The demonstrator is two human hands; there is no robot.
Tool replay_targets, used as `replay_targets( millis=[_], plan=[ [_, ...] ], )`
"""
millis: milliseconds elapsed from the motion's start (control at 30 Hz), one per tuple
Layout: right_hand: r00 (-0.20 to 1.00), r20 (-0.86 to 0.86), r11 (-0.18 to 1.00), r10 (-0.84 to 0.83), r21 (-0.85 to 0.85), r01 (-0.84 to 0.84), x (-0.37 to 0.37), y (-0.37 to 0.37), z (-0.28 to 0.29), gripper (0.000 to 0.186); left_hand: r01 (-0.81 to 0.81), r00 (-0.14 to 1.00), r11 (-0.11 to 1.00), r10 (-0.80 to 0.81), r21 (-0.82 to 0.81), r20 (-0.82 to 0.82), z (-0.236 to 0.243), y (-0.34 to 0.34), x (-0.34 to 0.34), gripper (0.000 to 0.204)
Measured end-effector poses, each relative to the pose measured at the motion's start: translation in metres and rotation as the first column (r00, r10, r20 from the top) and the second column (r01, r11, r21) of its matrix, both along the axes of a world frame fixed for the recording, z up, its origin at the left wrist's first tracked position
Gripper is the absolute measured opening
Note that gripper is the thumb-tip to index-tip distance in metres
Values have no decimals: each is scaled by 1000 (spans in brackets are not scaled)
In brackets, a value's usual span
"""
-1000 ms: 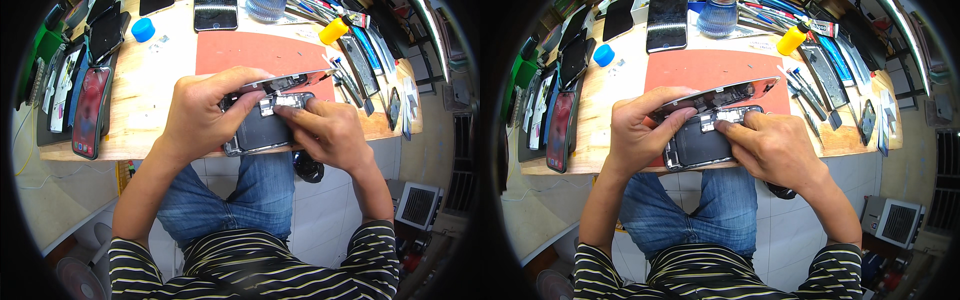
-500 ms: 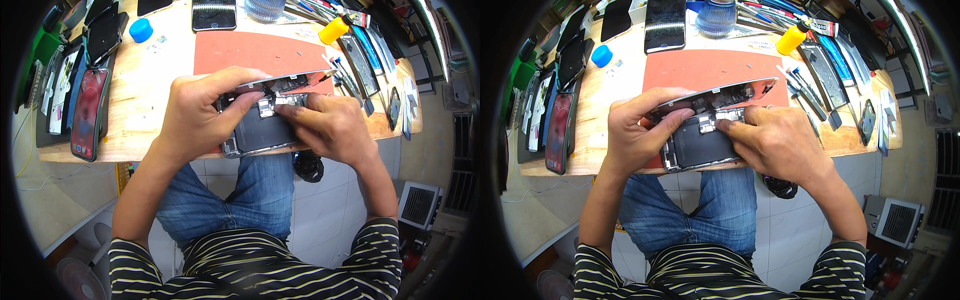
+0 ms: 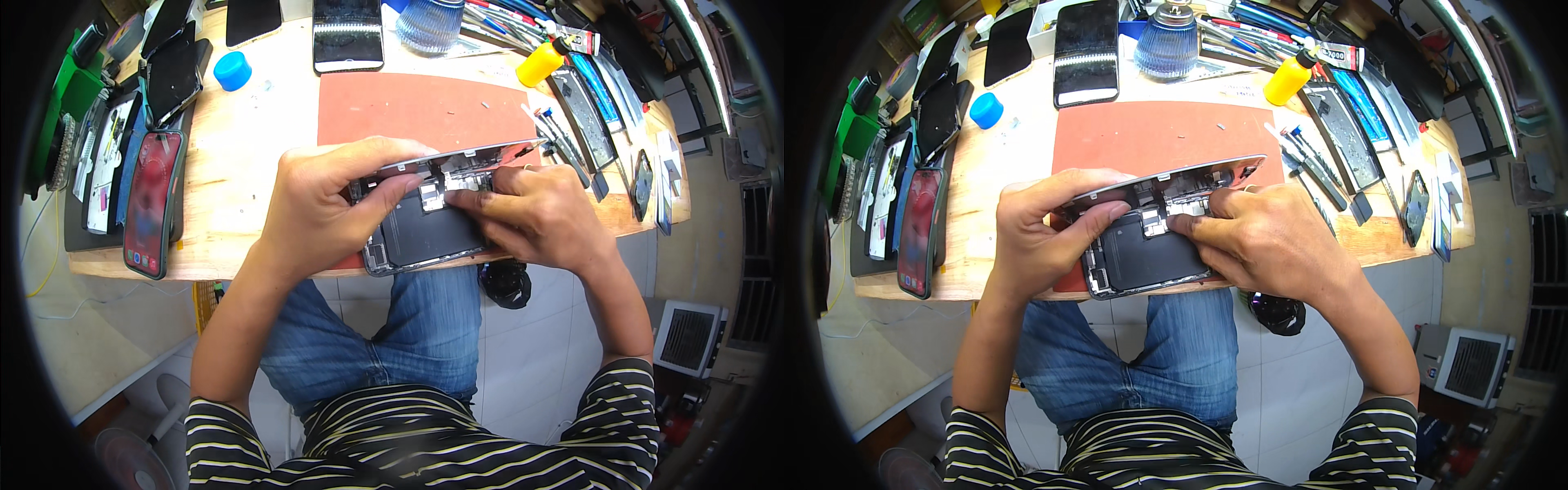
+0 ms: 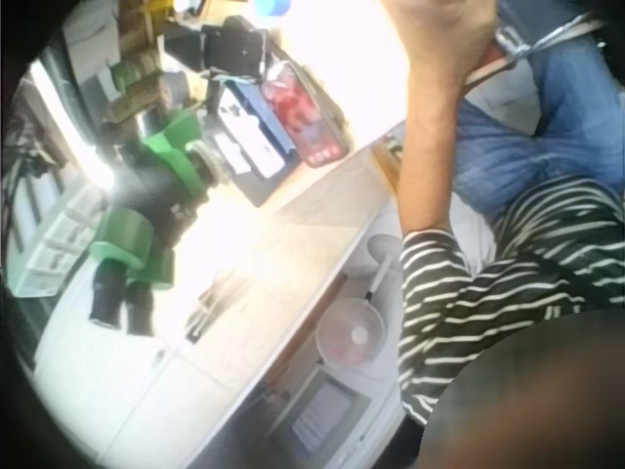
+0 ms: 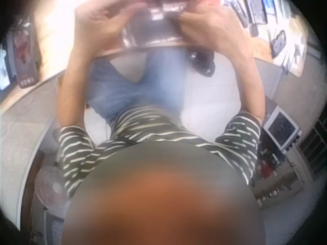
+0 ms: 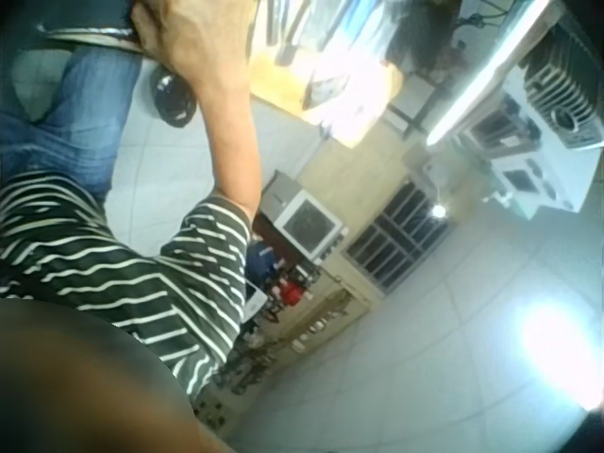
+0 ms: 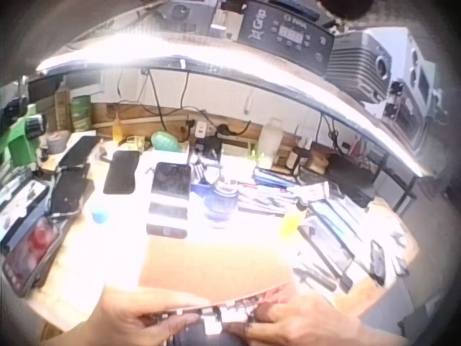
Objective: The person disassembles a smartphone, removes the battery, and replaces it with a new one. They then reassemble the phone, connect internal components, and test the device by turning it on and using the dialer.
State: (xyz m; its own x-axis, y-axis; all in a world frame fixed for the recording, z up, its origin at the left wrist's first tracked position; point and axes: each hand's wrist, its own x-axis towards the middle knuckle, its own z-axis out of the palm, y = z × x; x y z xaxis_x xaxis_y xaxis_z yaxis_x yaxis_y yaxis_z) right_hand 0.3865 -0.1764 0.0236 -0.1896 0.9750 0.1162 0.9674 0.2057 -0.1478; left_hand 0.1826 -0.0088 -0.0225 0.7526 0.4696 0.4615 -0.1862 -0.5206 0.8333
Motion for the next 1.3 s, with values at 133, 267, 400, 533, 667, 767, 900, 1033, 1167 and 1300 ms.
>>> replay_targets(
  millis=[133, 267, 400, 533, 667, 767, 900, 1033, 1167, 1300],
  plan=[
    [1000, 22, 1000, 19, 0, -19, 1, 0, 0, 45, 2, 1000, 1000, -2, -23, -12, -2, 0, 0, 23],
    [998, 23, 999, 50, 7, -50, -4, -3, -3, 45, 17, 1000, 999, -17, -34, 11, -6, 1, 1, 25],
    [998, 28, 997, 59, 45, -60, -11, -2, -5, 41, 11, 999, 999, -10, -33, 41, -7, -1, 4, 26],
    [1000, -9, 996, 19, 83, -19, -15, 0, -6, 34, 25, 1000, 1000, -26, 19, 16, -6, 1, 2, 24],
    [996, -64, 990, -68, 120, 75, -26, -4, -10, 31, 48, 998, 999, -49, 22, 47, -7, 2, 1, 26],
    [990, -85, 990, -110, 75, 116, -31, -8, -13, 32, 58, 997, 998, -59, 29, 49, -9, 1, 1, 27],
    [956, -206, 976, -211, 8, 217, -32, -7, -13, 27, 64, 997, 997, -66, 40, 48, -12, 2, 2, 28],
    [915, -256, 950, -312, -91, 298, -36, -6, -9, 24, 40, 998, 996, -43, 76, 35, -10, 1, 0, 29],
    [899, -273, 939, -342, -78, 334, -39, -7, -7, 24, 43, 998, 993, -48, 113, 39, -7, 1, 1, 28],
    [888, -268, 920, -374, 16, 392, -45, -14, -17, 23, 43, 999, 992, -42, 122, -4, -6, 0, -2, 26]
  ],
)
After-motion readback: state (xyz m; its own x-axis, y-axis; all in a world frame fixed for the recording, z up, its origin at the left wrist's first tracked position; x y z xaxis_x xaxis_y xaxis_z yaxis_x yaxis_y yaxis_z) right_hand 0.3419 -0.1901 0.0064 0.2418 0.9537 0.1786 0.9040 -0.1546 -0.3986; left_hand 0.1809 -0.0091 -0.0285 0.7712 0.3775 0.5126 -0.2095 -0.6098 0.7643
